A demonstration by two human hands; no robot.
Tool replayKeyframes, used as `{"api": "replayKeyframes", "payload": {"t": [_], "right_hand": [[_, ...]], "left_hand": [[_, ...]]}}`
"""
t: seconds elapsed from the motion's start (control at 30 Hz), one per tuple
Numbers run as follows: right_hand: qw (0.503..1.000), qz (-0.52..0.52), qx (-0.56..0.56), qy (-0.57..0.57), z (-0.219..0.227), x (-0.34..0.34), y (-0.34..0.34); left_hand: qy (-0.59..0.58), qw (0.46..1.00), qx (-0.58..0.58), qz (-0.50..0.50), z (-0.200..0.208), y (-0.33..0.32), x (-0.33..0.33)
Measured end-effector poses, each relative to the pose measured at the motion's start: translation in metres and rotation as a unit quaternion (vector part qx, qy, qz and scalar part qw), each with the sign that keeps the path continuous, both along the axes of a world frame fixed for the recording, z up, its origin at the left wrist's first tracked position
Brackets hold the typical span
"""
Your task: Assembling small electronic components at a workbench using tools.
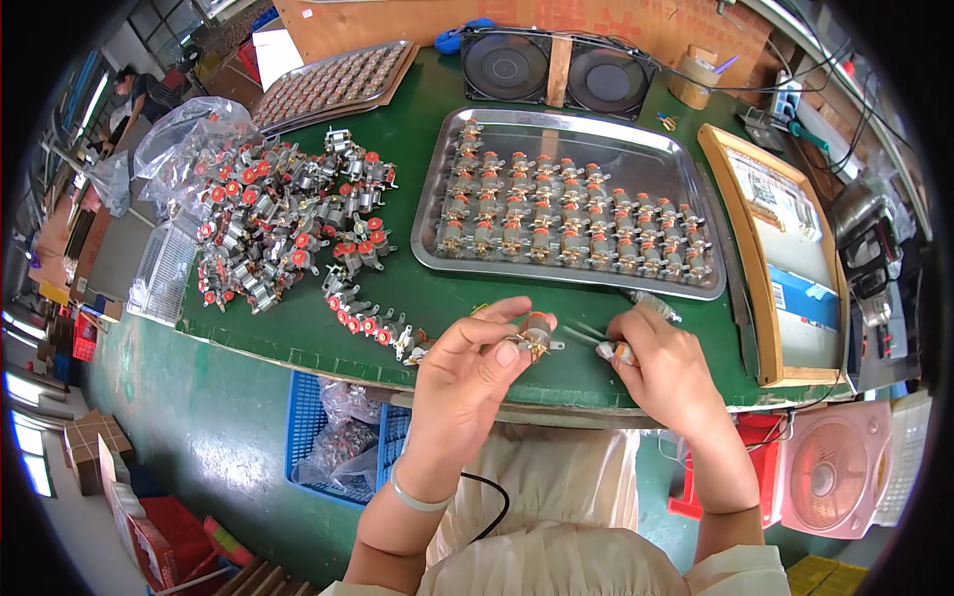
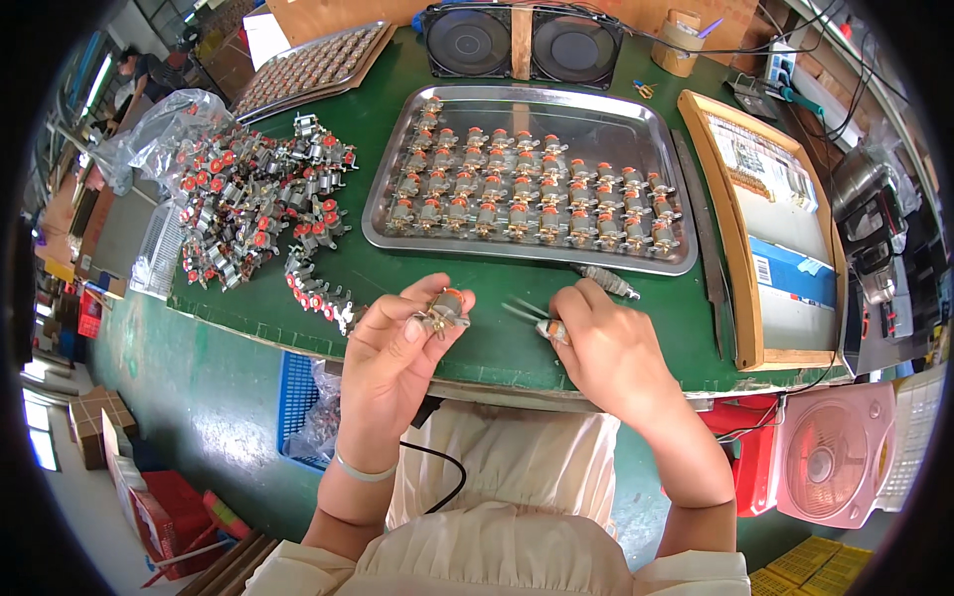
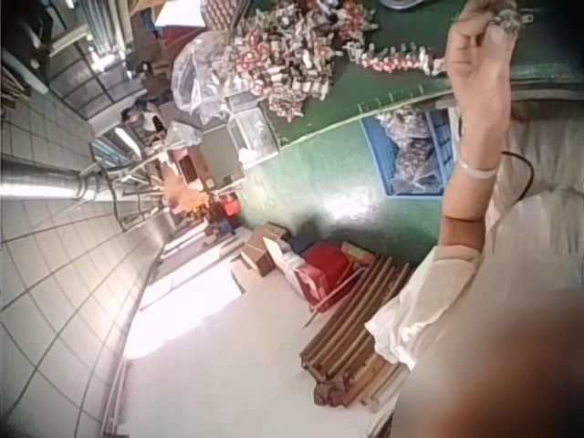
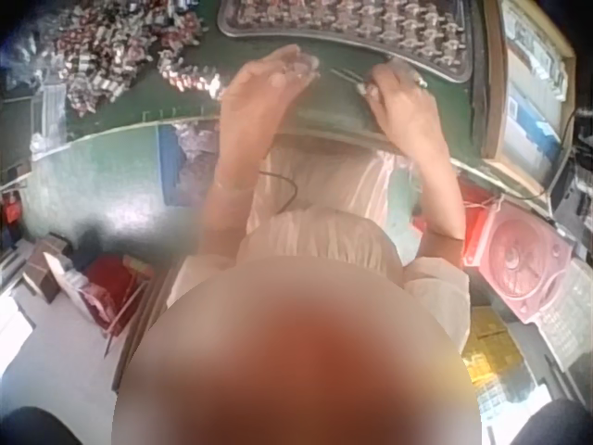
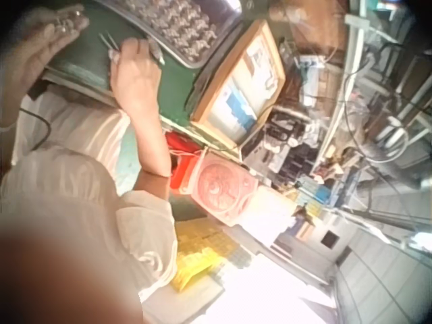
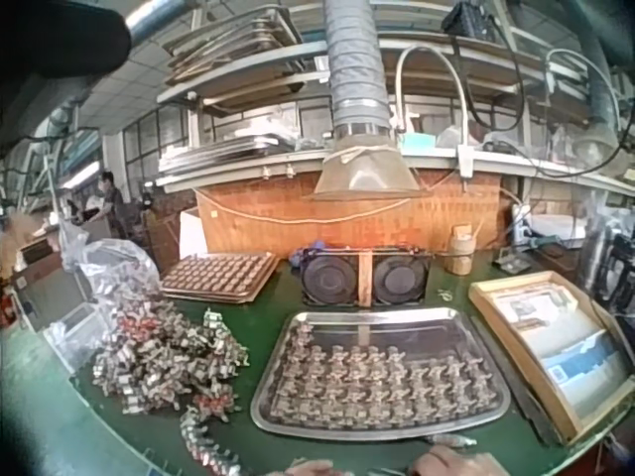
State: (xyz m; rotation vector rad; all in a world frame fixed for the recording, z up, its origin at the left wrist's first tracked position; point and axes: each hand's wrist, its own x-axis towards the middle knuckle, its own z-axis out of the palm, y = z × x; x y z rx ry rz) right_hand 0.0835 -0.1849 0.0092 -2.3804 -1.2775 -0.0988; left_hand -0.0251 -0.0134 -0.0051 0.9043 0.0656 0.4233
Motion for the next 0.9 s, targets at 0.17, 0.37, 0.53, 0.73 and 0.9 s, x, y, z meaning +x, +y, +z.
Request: {"api": "replayKeyframes", "payload": {"t": [0.17,0.37,0.53,0.73,0.9], "right_hand": [[0.999,0.025,-0.004,-0.042,0.002,0.003,0.003],[0.973,0.086,0.178,0.118,0.01,-0.006,0.0],[0.966,0.15,0.21,0.0,0.009,-0.012,0.011],[0.965,0.151,0.213,-0.015,0.008,-0.02,0.016],[0.941,0.101,0.241,0.213,0.015,-0.034,0.014]], "left_hand": [[0.019,0.998,-0.052,-0.041,0.002,-0.001,0.0],[-0.009,0.999,0.052,0.01,-0.006,-0.003,0.001],[-0.022,0.996,0.081,0.01,-0.008,-0.006,0.001],[-0.053,0.99,0.126,0.045,-0.008,-0.009,0.002],[-0.102,0.892,0.381,0.222,-0.014,-0.003,0.005]]}}
